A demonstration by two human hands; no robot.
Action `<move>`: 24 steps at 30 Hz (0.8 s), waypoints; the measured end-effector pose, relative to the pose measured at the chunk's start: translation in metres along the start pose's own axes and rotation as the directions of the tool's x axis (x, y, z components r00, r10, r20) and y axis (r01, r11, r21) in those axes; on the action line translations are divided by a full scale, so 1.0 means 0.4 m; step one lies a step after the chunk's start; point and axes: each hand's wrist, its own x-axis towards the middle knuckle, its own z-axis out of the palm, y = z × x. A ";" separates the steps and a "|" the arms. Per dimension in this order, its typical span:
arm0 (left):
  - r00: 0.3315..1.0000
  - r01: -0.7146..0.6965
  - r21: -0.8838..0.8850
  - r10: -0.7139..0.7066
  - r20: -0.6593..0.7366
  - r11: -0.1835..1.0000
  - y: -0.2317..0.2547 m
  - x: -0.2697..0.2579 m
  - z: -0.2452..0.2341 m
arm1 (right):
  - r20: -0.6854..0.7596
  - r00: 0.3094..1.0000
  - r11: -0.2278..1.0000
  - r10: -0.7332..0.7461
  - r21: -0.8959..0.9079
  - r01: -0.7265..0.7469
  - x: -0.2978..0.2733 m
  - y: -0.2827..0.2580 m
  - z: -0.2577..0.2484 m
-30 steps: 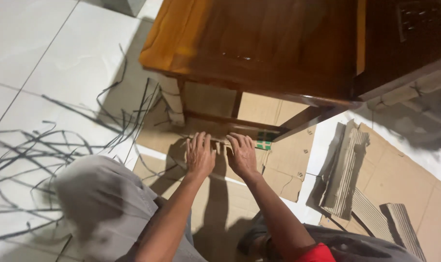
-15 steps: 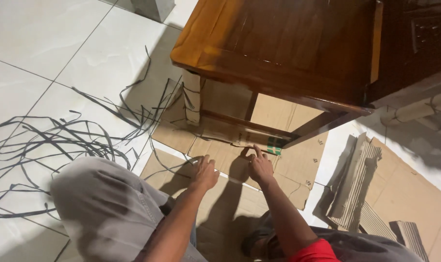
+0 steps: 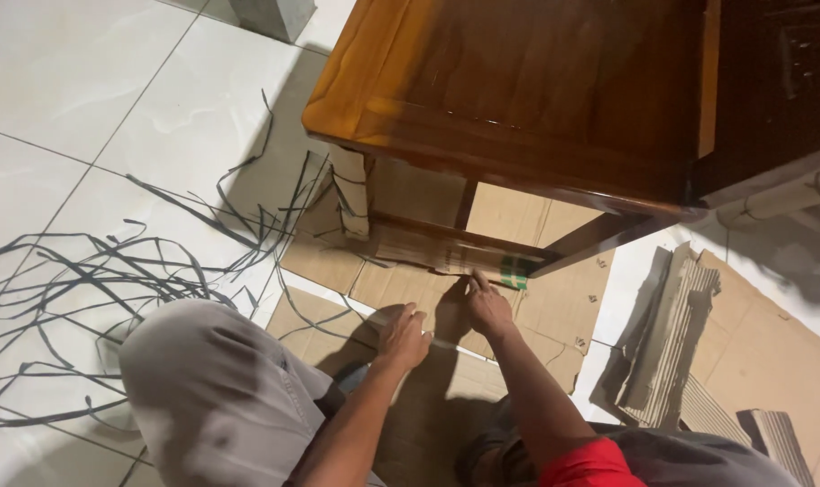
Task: Wrapping a wooden chair leg with cardboard and securing it with plastic straps
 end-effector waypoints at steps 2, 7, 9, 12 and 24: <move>0.992 -0.057 0.025 0.060 -0.108 0.998 -0.016 0.016 0.021 | -0.206 0.968 0.990 -0.141 -0.046 0.134 -0.029 0.003 0.000; 0.915 -0.216 0.065 0.225 -0.336 0.974 -0.001 0.031 0.018 | -0.392 0.911 0.990 -0.131 -0.098 0.100 0.018 0.068 0.027; 0.891 -0.246 0.066 0.253 -0.378 0.967 0.023 0.022 0.007 | -0.409 0.906 0.992 -0.107 -0.101 0.072 -0.009 0.044 -0.026; 0.894 -0.250 -0.009 0.227 -0.387 0.968 0.050 0.027 0.003 | -0.481 0.874 0.995 -0.072 -0.097 0.029 -0.016 0.014 -0.085; 0.747 -0.405 -0.022 0.317 -0.584 0.914 0.136 0.040 -0.085 | -0.560 0.823 0.989 -0.092 -0.146 0.011 0.062 0.003 -0.206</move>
